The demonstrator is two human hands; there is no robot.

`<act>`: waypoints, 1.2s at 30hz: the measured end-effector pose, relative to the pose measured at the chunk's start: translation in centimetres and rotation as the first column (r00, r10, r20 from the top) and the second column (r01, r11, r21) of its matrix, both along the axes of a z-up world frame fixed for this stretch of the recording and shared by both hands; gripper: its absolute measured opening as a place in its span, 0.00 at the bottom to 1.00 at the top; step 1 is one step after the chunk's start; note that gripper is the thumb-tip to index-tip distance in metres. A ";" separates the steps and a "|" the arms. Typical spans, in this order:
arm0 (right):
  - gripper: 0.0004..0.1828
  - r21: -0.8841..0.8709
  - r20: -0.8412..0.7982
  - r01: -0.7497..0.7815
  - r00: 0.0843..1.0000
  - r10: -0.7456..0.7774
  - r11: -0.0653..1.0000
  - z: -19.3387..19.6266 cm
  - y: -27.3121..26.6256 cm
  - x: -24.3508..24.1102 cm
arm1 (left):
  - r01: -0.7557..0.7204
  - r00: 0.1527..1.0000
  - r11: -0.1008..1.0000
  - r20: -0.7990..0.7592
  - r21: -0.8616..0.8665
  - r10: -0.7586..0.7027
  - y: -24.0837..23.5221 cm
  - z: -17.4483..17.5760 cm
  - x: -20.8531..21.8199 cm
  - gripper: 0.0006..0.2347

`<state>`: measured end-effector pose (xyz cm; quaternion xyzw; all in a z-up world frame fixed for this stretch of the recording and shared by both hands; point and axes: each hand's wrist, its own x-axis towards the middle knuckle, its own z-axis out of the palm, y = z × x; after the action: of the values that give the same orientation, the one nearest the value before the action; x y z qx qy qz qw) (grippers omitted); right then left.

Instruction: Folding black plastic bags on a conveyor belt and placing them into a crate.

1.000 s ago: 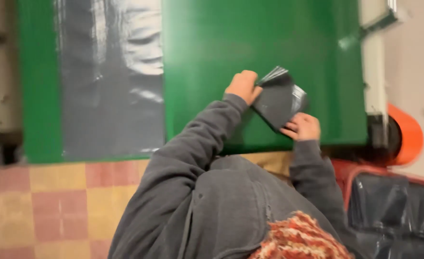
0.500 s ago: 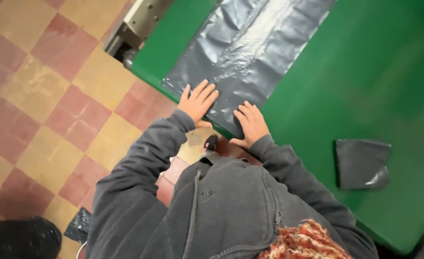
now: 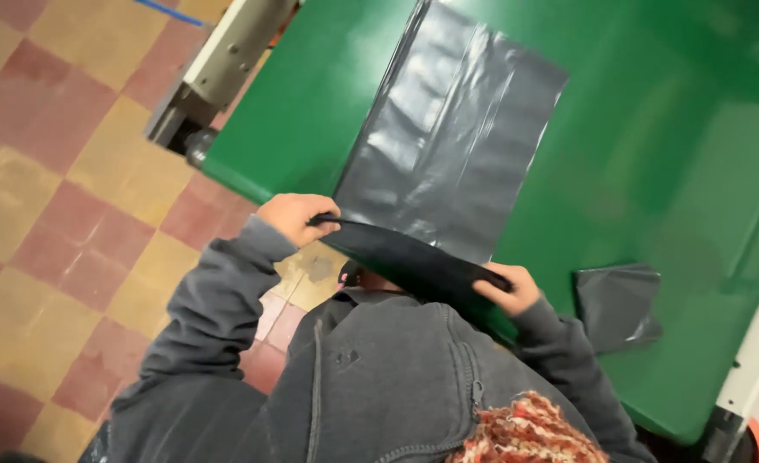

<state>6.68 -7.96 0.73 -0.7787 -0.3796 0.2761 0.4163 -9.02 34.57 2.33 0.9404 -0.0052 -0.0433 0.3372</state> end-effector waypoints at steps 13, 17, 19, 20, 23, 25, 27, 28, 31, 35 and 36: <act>0.12 0.279 0.399 0.496 0.719 -0.569 0.822 -5.0 5.8 26.0 | -0.314 0.904 0.940 0.261 -0.135 0.339 0.3 -11.7 33.5 0.14; 0.16 0.193 0.736 0.378 0.554 -0.389 0.905 -6.9 7.0 29.3 | -0.351 0.919 0.936 0.184 -0.016 0.348 -0.3 -10.9 35.0 0.13; 0.25 -0.034 0.658 0.478 0.672 -0.340 0.878 -6.1 7.7 29.0 | -0.428 0.870 0.900 0.312 0.088 0.383 -1.5 -8.2 33.4 0.15; 0.25 -0.039 0.653 0.480 0.677 -0.341 0.877 -6.4 8.0 29.9 | -0.425 0.873 0.901 0.304 0.091 0.381 -2.5 -6.4 32.3 0.15; 0.27 -0.318 0.459 0.546 0.804 -0.378 0.775 -7.0 8.2 31.0 | -0.432 0.820 0.889 0.476 0.152 0.317 -5.7 -3.4 28.7 0.16; 0.19 -0.391 0.652 0.386 0.757 -0.044 0.836 -6.9 8.4 31.2 | -0.135 0.969 0.958 0.166 -0.255 0.181 -7.6 -4.6 26.9 0.17; 0.17 -0.244 0.622 0.355 0.771 -0.135 0.903 -5.2 8.6 28.5 | -0.182 0.979 0.700 -0.193 -0.691 0.063 -8.1 -15.2 29.2 0.20; 0.15 -0.091 0.574 0.319 0.791 -0.212 0.943 -4.6 8.8 26.9 | -0.368 0.876 0.267 -0.428 -0.891 -0.221 -9.0 -20.7 29.8 0.24; 0.12 0.210 0.594 0.260 0.732 -0.334 0.943 1.4 8.8 17.2 | -0.675 0.738 -0.163 -0.652 -0.720 -0.173 -4.2 -8.0 25.8 0.37; 0.13 0.229 0.668 0.185 0.685 -0.293 0.956 0.5 7.1 8.9 | -0.533 0.843 -0.329 -0.524 -0.779 -0.125 -1.5 -13.0 21.7 0.41; 0.14 0.221 0.686 0.173 0.672 -0.279 0.960 -0.3 6.7 7.7 | -0.450 0.880 -0.382 -0.473 -0.808 -0.036 -1.1 -15.4 20.6 0.36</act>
<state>14.39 -1.26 0.46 -0.8348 -0.4290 -0.1262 0.3212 11.60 33.44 -13.07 0.2254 0.1945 -0.0951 0.9499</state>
